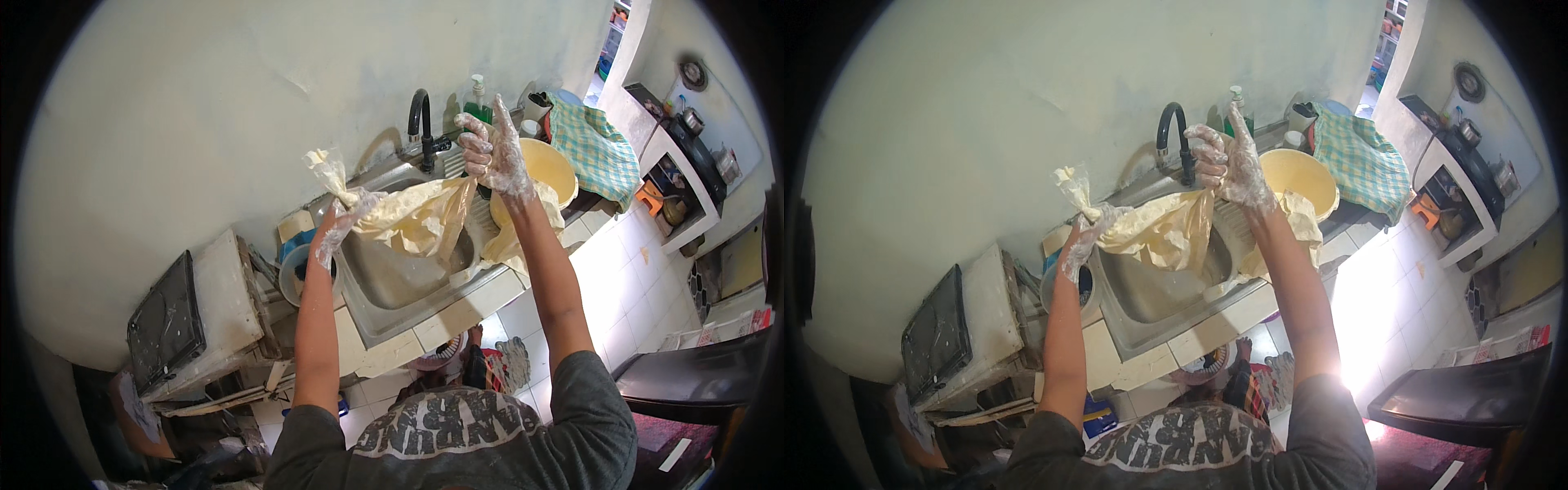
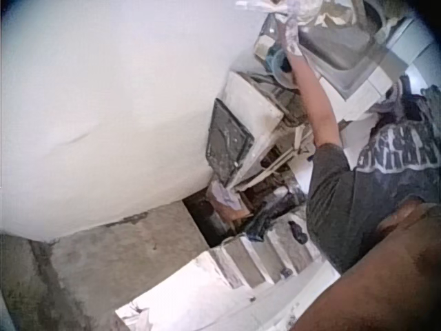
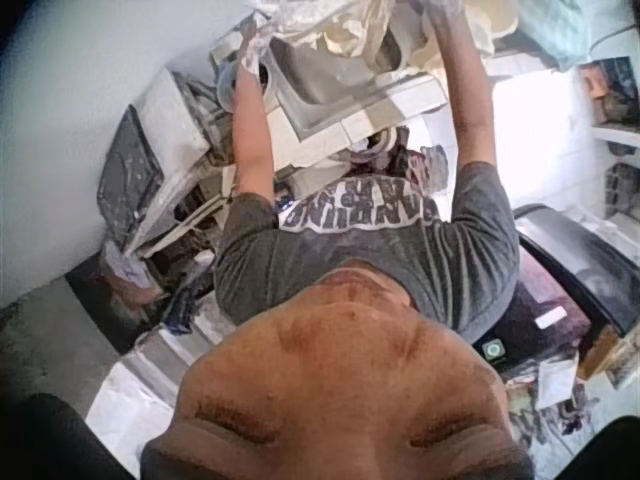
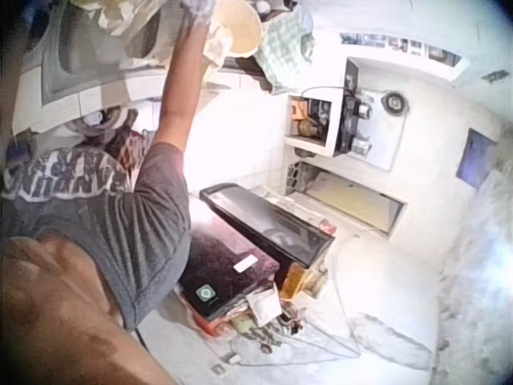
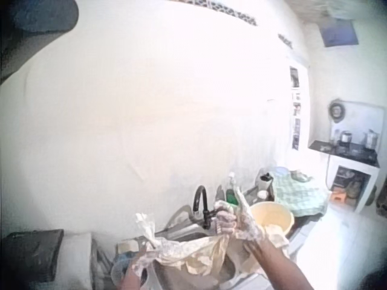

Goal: The person washes a light-colored cloth in a sink by applying soap, rubbing the fabric against itself to create lather, and rinsing it under running water.

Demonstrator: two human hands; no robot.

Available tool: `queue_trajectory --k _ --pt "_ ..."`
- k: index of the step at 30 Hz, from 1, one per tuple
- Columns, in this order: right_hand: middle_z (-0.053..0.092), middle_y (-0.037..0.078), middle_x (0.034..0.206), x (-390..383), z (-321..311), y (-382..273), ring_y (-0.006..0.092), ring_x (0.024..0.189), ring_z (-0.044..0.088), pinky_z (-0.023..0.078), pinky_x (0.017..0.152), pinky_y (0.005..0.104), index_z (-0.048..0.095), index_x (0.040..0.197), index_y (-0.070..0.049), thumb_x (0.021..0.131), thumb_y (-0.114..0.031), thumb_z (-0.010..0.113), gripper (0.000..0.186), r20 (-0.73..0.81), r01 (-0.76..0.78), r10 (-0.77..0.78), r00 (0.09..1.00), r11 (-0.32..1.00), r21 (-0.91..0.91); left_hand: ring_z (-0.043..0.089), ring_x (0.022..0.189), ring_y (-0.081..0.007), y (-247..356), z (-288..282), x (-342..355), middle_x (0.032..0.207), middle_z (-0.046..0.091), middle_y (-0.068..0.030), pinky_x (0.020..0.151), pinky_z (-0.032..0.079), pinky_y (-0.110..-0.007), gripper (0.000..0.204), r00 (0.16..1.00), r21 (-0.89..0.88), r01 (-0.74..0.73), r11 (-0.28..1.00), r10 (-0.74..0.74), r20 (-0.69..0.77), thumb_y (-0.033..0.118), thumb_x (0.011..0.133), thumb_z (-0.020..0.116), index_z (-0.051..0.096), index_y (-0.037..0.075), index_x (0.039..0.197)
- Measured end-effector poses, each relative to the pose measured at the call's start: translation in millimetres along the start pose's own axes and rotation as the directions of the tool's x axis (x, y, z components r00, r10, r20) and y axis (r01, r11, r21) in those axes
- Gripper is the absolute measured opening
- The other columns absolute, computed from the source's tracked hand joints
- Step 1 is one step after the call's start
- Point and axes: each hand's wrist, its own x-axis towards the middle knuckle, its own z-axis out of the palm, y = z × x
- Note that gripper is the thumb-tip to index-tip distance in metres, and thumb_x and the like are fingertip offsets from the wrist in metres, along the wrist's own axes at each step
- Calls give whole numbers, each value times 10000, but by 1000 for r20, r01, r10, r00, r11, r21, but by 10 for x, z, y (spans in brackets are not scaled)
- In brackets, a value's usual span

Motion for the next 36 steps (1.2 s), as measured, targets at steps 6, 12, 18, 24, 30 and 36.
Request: queue_trajectory --k 6,12,18,24,30,36 --pt "244 -79 475 301 251 230 46 359 224 183 319 183 575 858 -42 825 -641 340 644 -2 -64 65 998 990 -128 539 846 -144 92 336 41 940 579 -17 770 429 -260 528 981 589 -72 805 -51 189 177 573 799 551 54 1022" --pt "248 -69 489 280 233 188 49 363 222 179 333 191 575 853 -30 837 -617 352 628 -146 42 -80 986 969 -245 479 757 -81 -155 337 60 807 521 37 705 403 -231 253 992 309 43 950 -77 99 193 700 714 542 87 852" --pt "245 -70 473 147 -22 148 53 348 230 193 331 198 594 883 -43 833 -613 372 613 -139 -77 62 988 991 -107 469 775 -79 -109 467 144 841 515 34 711 405 -233 334 996 452 -6 892 -32 78 190 683 744 520 79 904" --pt "272 -61 481 180 -103 92 58 359 234 202 348 203 587 894 -37 834 -589 403 585 -148 17 -29 988 996 -82 509 870 -118 -17 618 95 928 556 -22 803 413 -252 516 987 466 82 881 -136 83 182 645 774 513 35 1065" --pt "357 -68 552 209 -342 149 54 439 323 261 409 185 565 919 -59 842 -547 442 509 -361 91 -174 916 968 -235 518 897 -114 -122 449 64 972 556 -28 812 416 -251 401 989 200 122 972 -101 -112 129 721 695 515 41 1068" --pt "532 7 795 13 -923 404 91 719 515 441 706 244 499 1113 -51 872 -460 458 476 -335 207 -286 898 945 -253 508 858 -95 -152 474 105 927 522 6 769 405 -237 324 993 86 39 995 -29 -117 126 746 665 522 72 1031"
